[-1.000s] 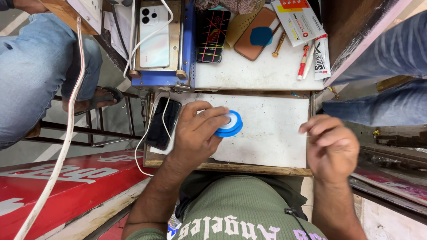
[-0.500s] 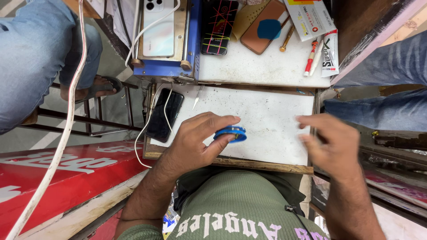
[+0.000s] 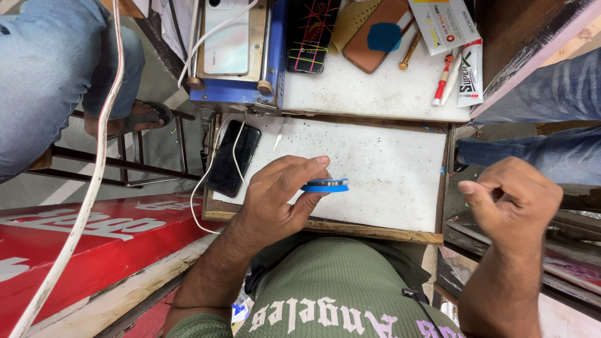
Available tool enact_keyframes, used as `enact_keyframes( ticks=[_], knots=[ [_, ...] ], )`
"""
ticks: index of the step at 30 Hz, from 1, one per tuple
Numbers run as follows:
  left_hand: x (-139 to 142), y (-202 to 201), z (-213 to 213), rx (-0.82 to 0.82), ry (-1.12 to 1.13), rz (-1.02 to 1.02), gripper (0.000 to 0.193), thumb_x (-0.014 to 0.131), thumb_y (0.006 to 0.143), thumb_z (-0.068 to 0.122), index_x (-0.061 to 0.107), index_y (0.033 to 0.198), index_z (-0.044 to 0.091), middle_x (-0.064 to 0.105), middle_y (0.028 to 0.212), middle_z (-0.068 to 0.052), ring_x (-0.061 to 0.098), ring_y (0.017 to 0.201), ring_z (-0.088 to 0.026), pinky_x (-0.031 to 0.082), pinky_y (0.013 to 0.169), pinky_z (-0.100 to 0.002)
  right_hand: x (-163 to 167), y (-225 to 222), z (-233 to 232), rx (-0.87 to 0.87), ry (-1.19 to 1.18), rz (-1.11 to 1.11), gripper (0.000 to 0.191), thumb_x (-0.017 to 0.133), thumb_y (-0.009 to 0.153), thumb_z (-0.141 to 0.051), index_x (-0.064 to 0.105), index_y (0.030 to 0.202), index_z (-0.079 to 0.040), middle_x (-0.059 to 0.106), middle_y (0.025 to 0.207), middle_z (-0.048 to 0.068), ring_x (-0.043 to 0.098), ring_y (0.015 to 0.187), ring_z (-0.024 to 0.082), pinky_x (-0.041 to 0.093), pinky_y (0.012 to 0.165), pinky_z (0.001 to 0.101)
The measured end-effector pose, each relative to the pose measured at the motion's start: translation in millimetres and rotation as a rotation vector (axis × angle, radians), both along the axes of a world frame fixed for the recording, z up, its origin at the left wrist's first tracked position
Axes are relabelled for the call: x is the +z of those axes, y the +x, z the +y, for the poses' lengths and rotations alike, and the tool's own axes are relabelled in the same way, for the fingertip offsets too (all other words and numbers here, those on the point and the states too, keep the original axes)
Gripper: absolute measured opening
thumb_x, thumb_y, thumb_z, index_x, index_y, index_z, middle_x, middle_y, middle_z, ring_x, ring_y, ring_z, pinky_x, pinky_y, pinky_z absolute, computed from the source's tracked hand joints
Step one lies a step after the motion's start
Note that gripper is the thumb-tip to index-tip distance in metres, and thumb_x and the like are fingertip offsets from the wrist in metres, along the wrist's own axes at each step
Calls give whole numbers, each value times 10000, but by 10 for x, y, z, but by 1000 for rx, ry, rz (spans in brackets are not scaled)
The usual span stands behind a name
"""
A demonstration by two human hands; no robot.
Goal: The person applies strips of blue tape in a crisscross pattern over a phone, then sets that phone aside and works on a second phone with a cracked screen, holding it while another person wipes the screen with a blue cloth and points at the glass. The person then handles the tape roll and moves phones on the bench.
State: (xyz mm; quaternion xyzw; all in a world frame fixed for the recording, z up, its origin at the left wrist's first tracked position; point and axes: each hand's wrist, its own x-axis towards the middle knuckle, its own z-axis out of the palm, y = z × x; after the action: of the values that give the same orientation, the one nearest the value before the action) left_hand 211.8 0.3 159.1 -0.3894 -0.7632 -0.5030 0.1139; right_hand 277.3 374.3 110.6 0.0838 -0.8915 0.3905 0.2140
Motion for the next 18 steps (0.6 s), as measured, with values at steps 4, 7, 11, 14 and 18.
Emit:
enact_keyframes(
  ticks=[4,7,11,14,18],
  knots=[
    [-25,3,-7,16,-25,53,566,752,1015,72,435,1484,73,726,1029,-86,742,981,-195,631,846,-328,14,68,73,-29,-27,11,465,850,1060,-304,608,760,-43,601,700,24,572,610,87,408,550,204],
    [-44,12,-7,13,-30,34,604,756,1023,81,400,1511,72,724,1023,-89,742,971,-182,637,839,-315,-6,79,150,-69,47,3,488,864,1061,-300,608,750,-26,608,711,45,566,606,93,405,547,208],
    [-58,20,-31,31,-30,6,665,763,1029,87,343,1545,87,741,1013,-93,735,932,-167,622,807,-300,-70,63,275,-106,99,22,427,856,1028,-282,615,773,-39,621,715,51,566,610,93,409,542,206],
    [-62,15,-61,41,-37,-3,701,759,1034,86,301,1565,92,748,1015,-96,735,916,-160,615,801,-297,-106,115,358,-158,95,-9,408,856,1021,-254,622,798,-4,638,768,65,546,625,100,399,571,208],
    [-60,14,-64,64,-57,-13,710,771,1019,96,313,1561,90,746,1009,-99,732,903,-168,618,798,-302,-159,191,456,-188,120,-15,432,883,1027,-241,608,808,10,623,793,70,506,624,108,380,577,214]
  ],
)
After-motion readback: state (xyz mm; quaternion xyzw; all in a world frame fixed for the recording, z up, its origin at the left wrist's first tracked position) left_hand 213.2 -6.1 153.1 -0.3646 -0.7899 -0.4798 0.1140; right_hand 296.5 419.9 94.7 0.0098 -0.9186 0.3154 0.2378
